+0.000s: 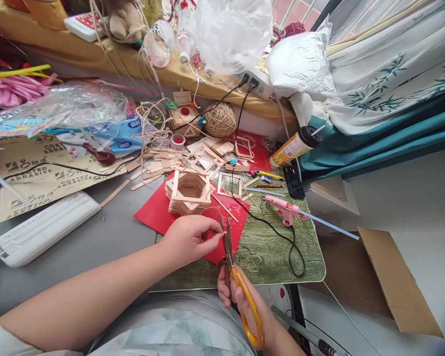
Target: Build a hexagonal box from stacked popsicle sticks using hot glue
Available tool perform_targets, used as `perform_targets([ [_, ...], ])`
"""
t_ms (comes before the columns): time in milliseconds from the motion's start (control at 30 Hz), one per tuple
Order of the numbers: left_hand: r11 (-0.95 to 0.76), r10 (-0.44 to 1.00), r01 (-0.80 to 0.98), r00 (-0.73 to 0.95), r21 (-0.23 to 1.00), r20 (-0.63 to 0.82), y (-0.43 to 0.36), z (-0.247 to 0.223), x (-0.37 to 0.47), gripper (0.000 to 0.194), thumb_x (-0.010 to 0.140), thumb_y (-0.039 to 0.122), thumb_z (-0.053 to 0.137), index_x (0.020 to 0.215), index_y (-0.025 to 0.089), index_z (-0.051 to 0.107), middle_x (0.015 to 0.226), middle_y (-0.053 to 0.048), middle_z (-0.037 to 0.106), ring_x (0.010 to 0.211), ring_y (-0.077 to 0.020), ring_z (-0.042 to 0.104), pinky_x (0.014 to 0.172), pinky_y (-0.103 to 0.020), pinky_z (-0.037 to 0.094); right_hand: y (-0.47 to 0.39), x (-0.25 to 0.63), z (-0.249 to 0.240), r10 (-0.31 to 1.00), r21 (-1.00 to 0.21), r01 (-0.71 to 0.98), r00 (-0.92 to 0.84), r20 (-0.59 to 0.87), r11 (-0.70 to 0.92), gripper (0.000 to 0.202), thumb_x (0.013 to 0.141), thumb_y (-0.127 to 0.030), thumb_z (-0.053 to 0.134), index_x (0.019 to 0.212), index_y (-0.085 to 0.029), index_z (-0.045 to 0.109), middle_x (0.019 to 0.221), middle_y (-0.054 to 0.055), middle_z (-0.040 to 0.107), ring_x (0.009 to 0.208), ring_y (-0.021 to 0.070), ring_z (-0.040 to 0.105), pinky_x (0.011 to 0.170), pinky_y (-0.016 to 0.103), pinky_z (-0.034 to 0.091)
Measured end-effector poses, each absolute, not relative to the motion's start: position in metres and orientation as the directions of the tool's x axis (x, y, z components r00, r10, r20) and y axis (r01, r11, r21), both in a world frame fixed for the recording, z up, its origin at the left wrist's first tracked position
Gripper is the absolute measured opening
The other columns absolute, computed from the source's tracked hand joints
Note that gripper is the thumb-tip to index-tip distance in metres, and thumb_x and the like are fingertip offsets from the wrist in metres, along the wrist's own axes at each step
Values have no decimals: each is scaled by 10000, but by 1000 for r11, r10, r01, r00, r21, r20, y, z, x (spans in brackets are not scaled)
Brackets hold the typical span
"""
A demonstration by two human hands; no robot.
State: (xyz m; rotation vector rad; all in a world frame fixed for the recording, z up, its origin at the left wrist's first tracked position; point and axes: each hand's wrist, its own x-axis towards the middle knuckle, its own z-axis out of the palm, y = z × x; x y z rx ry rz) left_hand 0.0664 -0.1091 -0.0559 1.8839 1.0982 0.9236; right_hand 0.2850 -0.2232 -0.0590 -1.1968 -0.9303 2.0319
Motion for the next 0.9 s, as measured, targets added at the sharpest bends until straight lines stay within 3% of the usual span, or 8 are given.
perform_targets([
  [200, -406, 887, 355, 373, 842, 270, -108, -58, 66, 85, 945, 249, 685, 944, 213, 763, 750, 28, 708, 659, -82, 607, 616, -200, 443, -222, 289, -65, 769, -823, -62, -401, -497, -564, 655, 881, -854, 625, 1093, -238, 549, 796, -52, 391, 635, 106, 327, 609, 267, 290],
  [467, -423, 882, 307, 353, 853, 311, -108, -59, 66, 71, 941, 223, 686, 935, 215, 757, 761, 23, 722, 671, -85, 623, 632, -203, 466, -223, 285, -64, 748, -785, -29, -329, -577, -619, 634, 838, -827, 697, 995, -239, 517, 705, -92, 382, 547, 75, 255, 525, 228, 228],
  [567, -372, 900, 248, 331, 894, 283, -109, -57, 66, 62, 954, 232, 692, 936, 205, 745, 801, 10, 748, 687, -88, 640, 636, -202, 477, -207, 306, -58, 822, -840, 86, -172, -542, -536, 597, 870, -792, 672, 1026, -227, 554, 705, -78, 444, 549, 92, 330, 532, 236, 286],
  [633, -363, 895, 178, 339, 915, 289, -108, -54, 66, 73, 971, 242, 691, 948, 198, 743, 826, -9, 759, 723, -100, 660, 651, -207, 494, -189, 329, -54, 887, -844, 309, -3, -462, -439, 513, 918, -700, 658, 1089, -221, 592, 782, -28, 564, 631, 133, 479, 605, 263, 383],
  [700, -407, 860, 90, 372, 909, 349, -107, -51, 66, 73, 984, 239, 691, 959, 194, 742, 851, -26, 767, 780, -118, 675, 715, -226, 521, -170, 353, -53, 918, -699, 610, 133, -374, -373, 436, 917, -609, 682, 1117, -227, 617, 845, 3, 640, 721, 177, 580, 666, 289, 418],
  [733, -442, 831, 43, 395, 896, 392, -106, -50, 67, 63, 987, 230, 693, 964, 193, 738, 866, -31, 771, 808, -124, 681, 762, -240, 533, -161, 364, -54, 919, -562, 742, 190, -345, -365, 401, 908, -586, 679, 1088, -233, 621, 803, -8, 622, 687, 185, 577, 639, 297, 397],
  [800, -508, 770, -26, 433, 861, 468, -106, -47, 67, 47, 989, 219, 700, 970, 192, 733, 895, -42, 772, 855, -134, 685, 848, -268, 539, -148, 381, -60, 927, -352, 875, 235, -294, -334, 348, 918, -561, 643, 1026, -231, 623, 789, 2, 622, 654, 202, 576, 610, 319, 382],
  [900, -560, 746, -3, 433, 829, 506, -106, -46, 67, 75, 982, 260, 720, 977, 200, 766, 893, -61, 724, 852, -146, 659, 815, -268, 536, -139, 392, -67, 980, -298, 942, 105, -171, -153, 349, 925, -503, 646, 1094, -199, 669, 992, 103, 710, 885, 292, 668, 779, 411, 507],
])
